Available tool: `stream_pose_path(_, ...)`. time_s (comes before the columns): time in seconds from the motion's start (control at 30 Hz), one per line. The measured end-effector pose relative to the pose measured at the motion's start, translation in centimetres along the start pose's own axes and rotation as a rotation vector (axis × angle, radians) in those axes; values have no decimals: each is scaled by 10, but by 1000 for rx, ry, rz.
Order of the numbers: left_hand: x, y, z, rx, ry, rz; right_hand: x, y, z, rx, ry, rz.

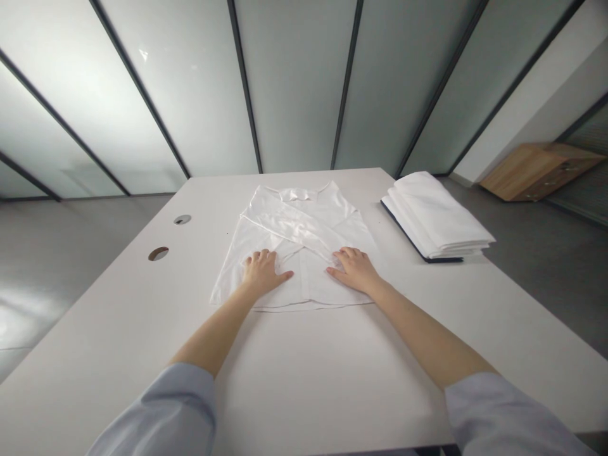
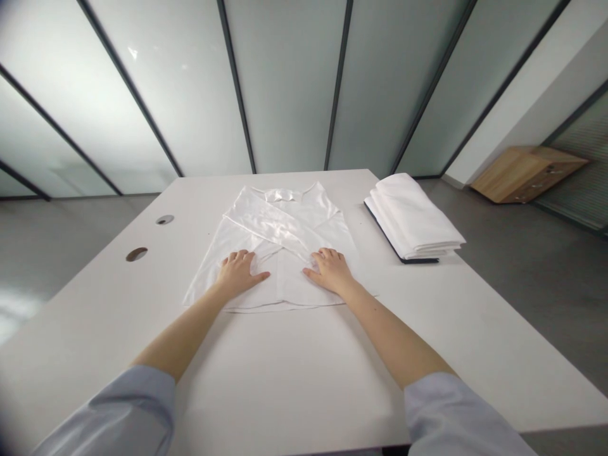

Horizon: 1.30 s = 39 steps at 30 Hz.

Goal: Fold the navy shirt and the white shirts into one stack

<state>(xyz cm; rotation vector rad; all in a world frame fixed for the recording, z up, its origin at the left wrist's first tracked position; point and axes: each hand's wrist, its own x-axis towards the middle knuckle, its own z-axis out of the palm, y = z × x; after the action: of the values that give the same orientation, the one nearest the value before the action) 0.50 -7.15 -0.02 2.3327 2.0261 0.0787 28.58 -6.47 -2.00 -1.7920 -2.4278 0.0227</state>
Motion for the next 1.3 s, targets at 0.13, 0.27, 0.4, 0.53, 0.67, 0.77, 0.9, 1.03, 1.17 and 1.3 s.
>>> stream_pose_path(0.13, 2, 0, 11, 15, -34, 14, 1, -2, 5, -7, 1, -29)
stream_pose_path(0.27, 16, -5, 18, 12, -82, -25, 11, 4, 11, 18, -10, -50)
stream_pose_path(0.4, 23, -7, 18, -6, -49, -41, 18, 6, 12, 27, 20, -3)
stream_pose_path(0.53, 13, 0, 14, -32, 101, 124, 13, -3, 6, 110, 127, -149)
stream_pose_path(0.67, 0, 11, 12, -65, 104, 372, 6, -14, -1, 219, 129, -343)
stream_pose_path(0.77, -3, 14, 12, -87, 70, 406, 4, -17, -1, 230, 98, -395)
stream_pose_path(0.9, -4, 12, 12, -82, 0, 388, 3, -16, 1, 230, 78, -386)
stream_pose_path(1.03, -4, 8, 11, -115, -20, 422, 2, -14, 1, 251, 64, -396)
stream_pose_path(1.17, -4, 5, 11, -169, -20, 497, 0, -12, 1, 258, 59, -410)
stream_pose_path(1.3, -6, 7, 9, -243, 34, 608, -1, -11, 2, 290, 98, -436)
